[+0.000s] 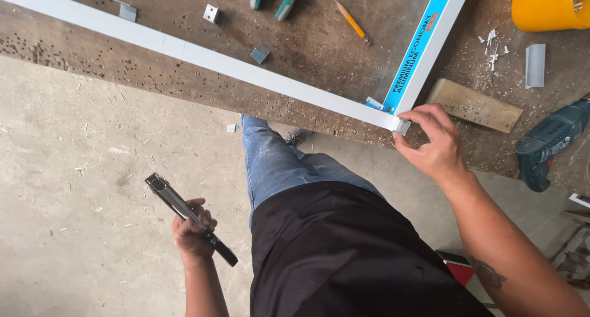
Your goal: Assembling an aluminum frame by drilling holes and fastening components with a rivet gun
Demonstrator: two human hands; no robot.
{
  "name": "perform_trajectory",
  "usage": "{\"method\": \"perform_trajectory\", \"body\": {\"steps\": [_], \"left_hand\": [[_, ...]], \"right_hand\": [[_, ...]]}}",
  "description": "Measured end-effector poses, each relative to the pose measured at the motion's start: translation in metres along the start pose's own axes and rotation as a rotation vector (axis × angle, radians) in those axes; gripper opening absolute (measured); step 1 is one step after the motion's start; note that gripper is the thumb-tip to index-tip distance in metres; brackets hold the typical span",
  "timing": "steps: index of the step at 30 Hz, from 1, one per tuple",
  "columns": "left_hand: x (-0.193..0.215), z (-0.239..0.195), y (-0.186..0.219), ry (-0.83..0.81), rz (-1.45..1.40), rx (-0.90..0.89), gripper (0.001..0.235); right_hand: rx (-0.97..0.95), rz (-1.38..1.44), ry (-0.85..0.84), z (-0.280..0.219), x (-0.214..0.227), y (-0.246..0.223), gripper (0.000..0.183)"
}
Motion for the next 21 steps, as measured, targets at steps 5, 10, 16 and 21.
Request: {"method": "perform_trajectory", "body": {"steps": [5,10,16,21], "left_hand": [[0.064,0.006,-0.027,0.039,0.080,0.107,0.063],[0.109,-0.002,-0.047,0.084,0.161,0.244,0.071],[0.149,-0.018,-0.064,0.135,0.209,0.355,0.068],[0.183,-0.017,-0.072,-0.027,0.086,0.581,0.059]], "right_hand": [[-0.019,0.017,0.009,0.002,0.005,-0.002,0.030],[0.022,0.039,0.038,0.006,0.010,0.004,0.028],[0.049,0.090,0.025,-0.007,-0.001,0.023,0.038],[0.107,0.118,0.065,-0.007,0.002,0.021,0.034]]}}
Point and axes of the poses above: each hand's wrist, its own z-axis towards the middle knuckle, its own x-axis out of the back of the hand, y = z × x, the point moved 6 cm from there along z, towards the middle knuckle, and after that the axes turned 9 degrees about -x, right-handed, at the moved point
